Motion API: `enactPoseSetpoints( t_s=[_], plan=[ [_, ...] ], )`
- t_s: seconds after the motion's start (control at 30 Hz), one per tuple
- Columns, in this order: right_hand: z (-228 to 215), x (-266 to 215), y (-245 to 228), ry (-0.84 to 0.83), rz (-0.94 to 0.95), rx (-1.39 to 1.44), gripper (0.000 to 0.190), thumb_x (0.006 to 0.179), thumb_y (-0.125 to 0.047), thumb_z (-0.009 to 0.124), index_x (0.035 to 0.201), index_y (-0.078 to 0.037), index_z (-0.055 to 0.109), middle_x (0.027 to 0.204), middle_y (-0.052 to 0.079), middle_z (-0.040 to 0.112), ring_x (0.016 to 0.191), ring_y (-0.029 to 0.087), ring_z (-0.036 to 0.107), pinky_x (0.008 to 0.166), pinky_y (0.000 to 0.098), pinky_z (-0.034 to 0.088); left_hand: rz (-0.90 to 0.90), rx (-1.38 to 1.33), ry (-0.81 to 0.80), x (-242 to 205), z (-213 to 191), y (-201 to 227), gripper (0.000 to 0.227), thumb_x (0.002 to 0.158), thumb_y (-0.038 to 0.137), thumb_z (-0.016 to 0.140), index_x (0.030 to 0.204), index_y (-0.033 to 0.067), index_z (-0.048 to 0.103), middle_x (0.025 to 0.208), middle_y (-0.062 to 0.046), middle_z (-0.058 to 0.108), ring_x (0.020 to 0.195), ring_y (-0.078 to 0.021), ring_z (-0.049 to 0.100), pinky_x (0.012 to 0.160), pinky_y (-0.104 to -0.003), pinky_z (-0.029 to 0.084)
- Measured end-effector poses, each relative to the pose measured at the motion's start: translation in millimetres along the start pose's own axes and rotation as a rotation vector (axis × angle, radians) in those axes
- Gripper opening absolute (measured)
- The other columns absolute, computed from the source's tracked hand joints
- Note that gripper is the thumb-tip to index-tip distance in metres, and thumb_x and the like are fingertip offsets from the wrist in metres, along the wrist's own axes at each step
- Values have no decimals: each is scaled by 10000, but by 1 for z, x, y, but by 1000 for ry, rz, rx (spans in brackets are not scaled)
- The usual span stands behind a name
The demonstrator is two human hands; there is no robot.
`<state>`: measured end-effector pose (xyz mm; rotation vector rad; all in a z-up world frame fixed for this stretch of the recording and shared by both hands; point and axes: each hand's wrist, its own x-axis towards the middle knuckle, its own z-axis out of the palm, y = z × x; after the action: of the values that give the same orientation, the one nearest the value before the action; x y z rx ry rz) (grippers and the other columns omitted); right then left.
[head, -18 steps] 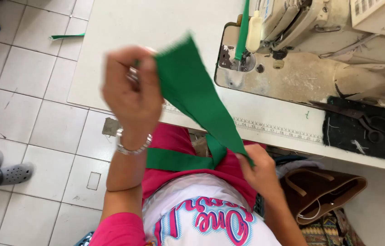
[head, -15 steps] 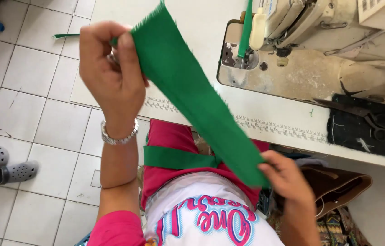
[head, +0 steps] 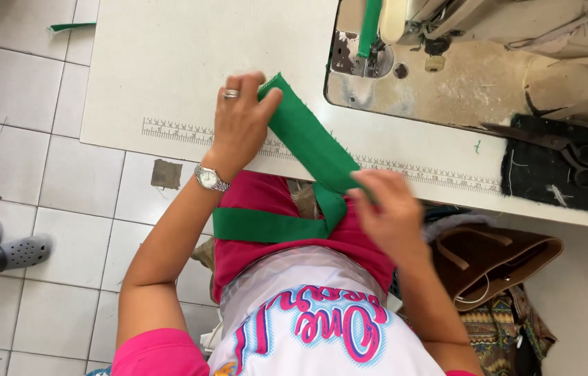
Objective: Folding and sewing green fabric straps using an industrial sewing machine.
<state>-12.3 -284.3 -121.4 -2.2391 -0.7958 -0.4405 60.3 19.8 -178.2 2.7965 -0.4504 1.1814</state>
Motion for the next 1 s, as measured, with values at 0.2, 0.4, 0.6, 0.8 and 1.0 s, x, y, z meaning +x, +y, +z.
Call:
enactPoseSetpoints(
  t_s=[0.2, 0.4, 0.6, 0.8, 1.0],
  plan=[
    [67, -1, 11, 19, -117, -87, 226, 946, -337, 760, 983, -114, 757, 947, 21, 620, 863, 213, 613, 790, 354, 545, 231, 2, -205, -9, 7, -3, 107, 912, 64, 684, 888, 153, 630, 837, -8, 589, 749, -203, 700, 663, -286, 554],
    [53, 11, 18, -12, 116, 20, 158, 984, -252, 746, 1040, -109, 709, 814, 31, 599, 649, 211, 642, 567, 332, 559, 329, -105, -336, 33, -32, -2, 338, 881, 32, 684, 1184, 178, 719, 1218, -90, 662, 989, -255, 709, 702, -318, 593],
    [41, 5, 22, 34, 181, -31, 193, 975, -172, 772, 1125, -53, 749, 896, 43, 578, 593, 167, 630, 508, 321, 532, 333, -248, -412, 37, -23, 1, 329, 872, -20, 679, 1162, 133, 702, 1025, -80, 578, 917, -287, 698, 690, -323, 619],
    [39, 8, 27, 47, 206, -95, 179, 1018, -129, 715, 1165, -41, 765, 923, 78, 583, 590, 224, 624, 513, 355, 523, 270, -426, -339, 32, -4, 1, 196, 941, -19, 625, 1035, 140, 691, 1038, -27, 533, 916, -252, 692, 705, -337, 632],
    [41, 15, 19, 40, 149, -210, 82, 937, -133, 806, 1010, -113, 774, 907, 24, 572, 749, 243, 647, 635, 363, 552, 304, -346, -175, 20, 15, -1, 160, 986, 71, 629, 884, 185, 675, 987, 29, 542, 910, -149, 672, 696, -227, 605]
  ],
)
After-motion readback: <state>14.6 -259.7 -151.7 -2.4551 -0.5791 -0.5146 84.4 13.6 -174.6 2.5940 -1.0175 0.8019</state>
